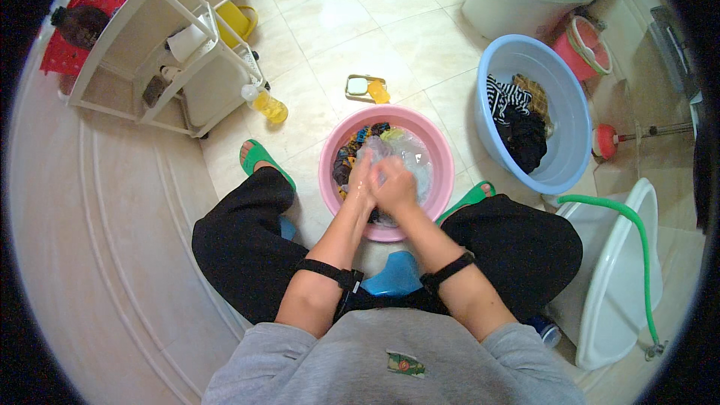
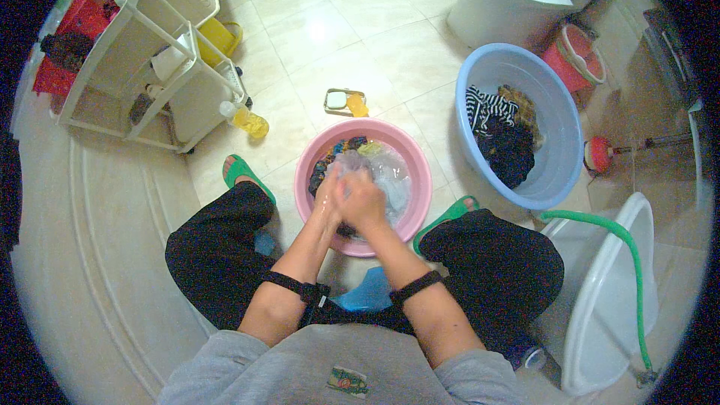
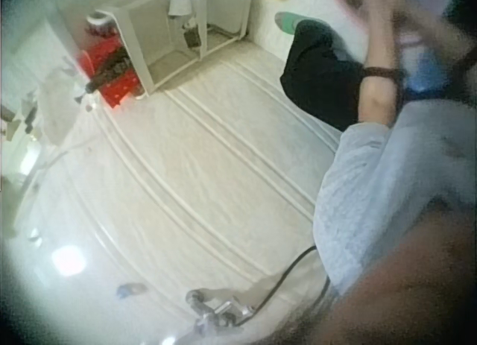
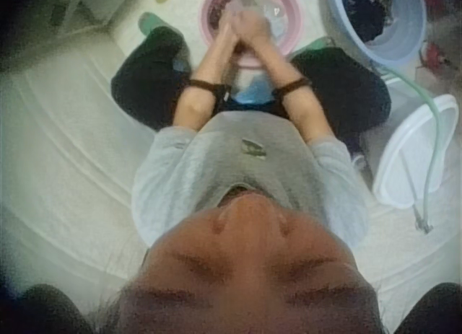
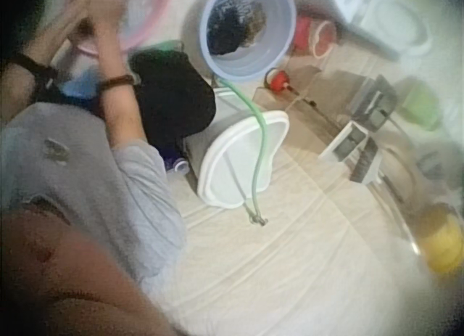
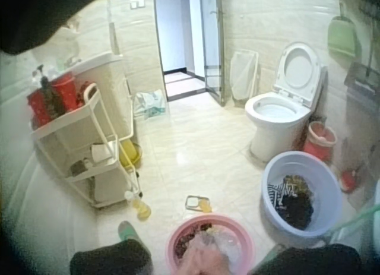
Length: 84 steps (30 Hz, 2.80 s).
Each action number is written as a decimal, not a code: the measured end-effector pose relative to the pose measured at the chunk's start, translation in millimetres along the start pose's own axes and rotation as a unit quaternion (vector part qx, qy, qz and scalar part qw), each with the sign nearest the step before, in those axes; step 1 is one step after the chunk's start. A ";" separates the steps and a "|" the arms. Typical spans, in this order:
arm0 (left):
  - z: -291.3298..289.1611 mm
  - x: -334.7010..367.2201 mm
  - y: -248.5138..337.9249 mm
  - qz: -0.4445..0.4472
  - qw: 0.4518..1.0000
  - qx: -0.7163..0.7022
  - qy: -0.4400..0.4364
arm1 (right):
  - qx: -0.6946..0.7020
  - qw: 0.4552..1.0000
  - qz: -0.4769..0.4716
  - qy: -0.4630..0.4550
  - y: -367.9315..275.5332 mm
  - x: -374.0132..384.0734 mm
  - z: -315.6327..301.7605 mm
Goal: The person hand washes clothes in a pink basin filled with soapy water. They scrub and rinse a striped garment and a dark garment, then transfer them to a blue basin. The person continues washing other items in the pink basin.
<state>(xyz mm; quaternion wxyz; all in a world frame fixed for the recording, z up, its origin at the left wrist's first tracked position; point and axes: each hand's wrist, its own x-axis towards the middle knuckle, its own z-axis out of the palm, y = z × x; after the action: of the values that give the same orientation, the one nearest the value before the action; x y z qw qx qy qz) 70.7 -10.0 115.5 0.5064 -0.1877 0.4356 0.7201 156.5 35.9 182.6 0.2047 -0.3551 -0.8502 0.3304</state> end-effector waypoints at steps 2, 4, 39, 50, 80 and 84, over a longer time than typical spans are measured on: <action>9.1 -12.6 -6.2 0.025 0.998 0.053 0.020 | -0.003 0.998 0.049 0.027 25.6 15.8 -1.6; 17.0 -15.5 -5.4 0.065 0.996 0.062 -0.005 | -0.005 0.995 0.096 0.027 31.5 25.1 -5.0; 48.2 -36.2 43.5 0.069 0.982 0.169 -0.038 | 0.387 0.889 0.181 -0.164 79.7 9.8 -5.8; -2.8 -9.4 14.1 -0.110 0.988 0.103 -0.025 | 0.198 0.962 0.107 -0.152 26.5 13.9 -27.6; 2.7 -8.7 -12.0 -0.010 0.998 0.048 0.028 | -0.007 0.997 0.074 -0.030 16.6 14.0 -5.1; -4.1 0.5 -3.1 -0.008 0.998 0.062 0.022 | 0.019 0.999 0.048 0.000 7.5 8.3 -9.1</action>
<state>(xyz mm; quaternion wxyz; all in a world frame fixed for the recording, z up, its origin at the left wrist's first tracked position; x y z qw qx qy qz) 72.5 -12.7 111.6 0.5129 -0.1750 0.4890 0.6835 159.8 49.8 184.6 0.1952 -0.3915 -0.8257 0.3563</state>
